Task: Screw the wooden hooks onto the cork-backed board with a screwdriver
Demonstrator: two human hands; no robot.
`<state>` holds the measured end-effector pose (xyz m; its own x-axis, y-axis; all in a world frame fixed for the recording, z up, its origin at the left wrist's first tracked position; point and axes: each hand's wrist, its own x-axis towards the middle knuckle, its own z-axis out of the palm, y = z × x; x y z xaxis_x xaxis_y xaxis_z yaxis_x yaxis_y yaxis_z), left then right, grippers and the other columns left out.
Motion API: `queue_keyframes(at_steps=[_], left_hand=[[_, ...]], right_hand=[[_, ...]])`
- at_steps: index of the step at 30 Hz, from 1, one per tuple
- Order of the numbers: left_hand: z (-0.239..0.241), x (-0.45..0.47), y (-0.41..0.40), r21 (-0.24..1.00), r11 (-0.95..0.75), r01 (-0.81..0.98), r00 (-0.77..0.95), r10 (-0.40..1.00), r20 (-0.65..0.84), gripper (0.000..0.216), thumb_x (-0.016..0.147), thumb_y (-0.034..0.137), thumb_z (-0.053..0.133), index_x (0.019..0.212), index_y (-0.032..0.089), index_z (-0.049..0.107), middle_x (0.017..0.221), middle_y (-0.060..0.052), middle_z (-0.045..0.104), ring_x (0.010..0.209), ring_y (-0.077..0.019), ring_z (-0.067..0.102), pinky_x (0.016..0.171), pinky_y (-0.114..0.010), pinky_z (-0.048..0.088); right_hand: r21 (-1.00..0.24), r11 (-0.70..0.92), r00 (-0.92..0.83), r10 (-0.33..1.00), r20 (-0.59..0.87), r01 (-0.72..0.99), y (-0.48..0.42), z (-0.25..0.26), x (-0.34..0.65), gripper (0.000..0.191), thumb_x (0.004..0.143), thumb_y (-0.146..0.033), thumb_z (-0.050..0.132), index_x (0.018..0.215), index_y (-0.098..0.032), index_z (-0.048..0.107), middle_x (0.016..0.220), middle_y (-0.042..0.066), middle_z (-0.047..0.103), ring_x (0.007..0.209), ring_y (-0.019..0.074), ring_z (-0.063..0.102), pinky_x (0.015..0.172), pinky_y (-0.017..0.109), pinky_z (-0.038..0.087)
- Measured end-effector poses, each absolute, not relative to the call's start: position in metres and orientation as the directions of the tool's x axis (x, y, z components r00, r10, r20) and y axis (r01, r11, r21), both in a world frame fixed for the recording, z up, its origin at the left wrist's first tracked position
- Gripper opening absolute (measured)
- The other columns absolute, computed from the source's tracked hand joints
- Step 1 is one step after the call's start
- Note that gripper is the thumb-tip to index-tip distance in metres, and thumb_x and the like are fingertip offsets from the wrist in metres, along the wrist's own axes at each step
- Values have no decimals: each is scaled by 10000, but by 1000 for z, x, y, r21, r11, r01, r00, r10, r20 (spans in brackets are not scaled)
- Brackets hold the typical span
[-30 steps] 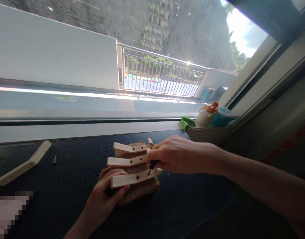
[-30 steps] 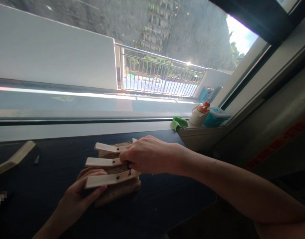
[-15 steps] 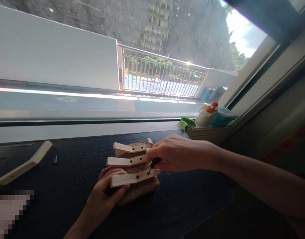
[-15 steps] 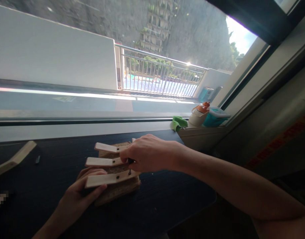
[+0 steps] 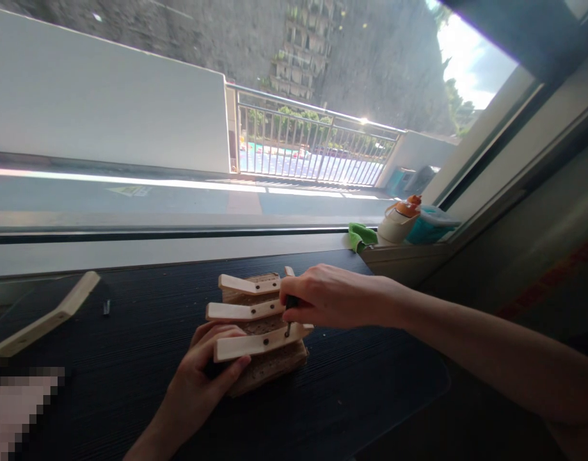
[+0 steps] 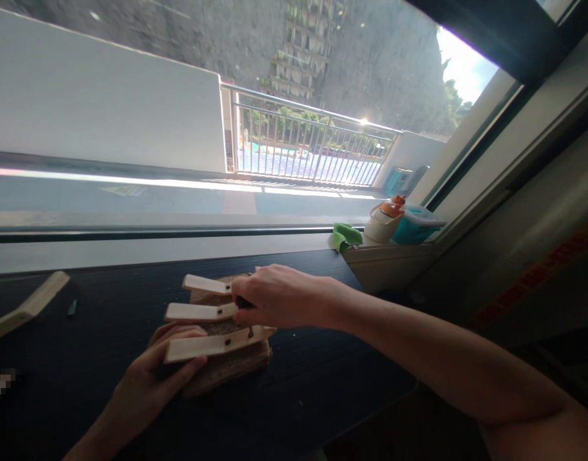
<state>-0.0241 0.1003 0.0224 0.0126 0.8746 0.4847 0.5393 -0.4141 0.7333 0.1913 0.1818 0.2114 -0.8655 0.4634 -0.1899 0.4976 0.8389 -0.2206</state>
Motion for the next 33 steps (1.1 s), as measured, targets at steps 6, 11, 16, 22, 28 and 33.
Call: queue_keyframes(at_steps=[6, 11, 16, 22, 28, 33], left_hand=[[26, -24, 99, 741, -396, 543, 1, 882, 471, 225, 757, 350, 687, 960, 254, 694, 984, -19, 725, 1068, -216, 604, 938, -371, 530], [26, -24, 100, 739, -401, 541, 8, 881, 473, 224, 758, 349, 682, 963, 259, 694, 988, -22, 721, 1050, -218, 611, 931, -369, 530], [26, -24, 100, 723, -431, 540, 11, 863, 506, 222, 749, 334, 694, 959, 263, 694, 971, -10, 725, 1046, -208, 610, 927, -354, 532], [26, -23, 100, 728, -420, 541, 6, 868, 496, 217, 750, 335, 693, 955, 264, 698, 981, -13, 725, 1042, -210, 614, 916, -359, 539], [25, -23, 99, 757, -384, 529, -8, 889, 457, 224, 759, 357, 680, 955, 248, 696, 996, -28, 715, 1060, -217, 608, 939, -379, 534], [23, -24, 99, 731, -421, 537, 6, 868, 496, 223, 756, 330, 694, 970, 268, 686, 985, -8, 717, 1056, -200, 600, 929, -346, 536]], right_hand=[[-195, 863, -880, 428, -208, 466, 180, 220, 194, 150, 869, -241, 539, 967, -183, 636, 761, 15, 624, 658, 117, 520, 583, 230, 290], [-225, 848, -867, 418, -273, 480, 177, 226, 195, 154, 818, -133, 532, 910, -165, 651, 800, 34, 654, 717, 129, 553, 621, 226, 328], [-259, 828, -865, 450, -221, 497, 181, 215, 198, 145, 825, -194, 557, 934, -164, 647, 729, 18, 624, 657, 122, 532, 598, 223, 318], [-192, 824, -844, 500, -194, 532, 183, 208, 197, 184, 853, -310, 548, 928, -163, 632, 698, 18, 613, 615, 122, 524, 554, 227, 282], [-35, 867, -843, 473, -257, 497, 172, 225, 192, 154, 848, -217, 541, 957, -177, 642, 812, 56, 660, 705, 160, 596, 574, 251, 283], [-19, 897, -854, 413, -315, 441, 170, 229, 191, 184, 848, -98, 488, 922, -138, 651, 876, 92, 686, 811, 180, 622, 621, 261, 321]])
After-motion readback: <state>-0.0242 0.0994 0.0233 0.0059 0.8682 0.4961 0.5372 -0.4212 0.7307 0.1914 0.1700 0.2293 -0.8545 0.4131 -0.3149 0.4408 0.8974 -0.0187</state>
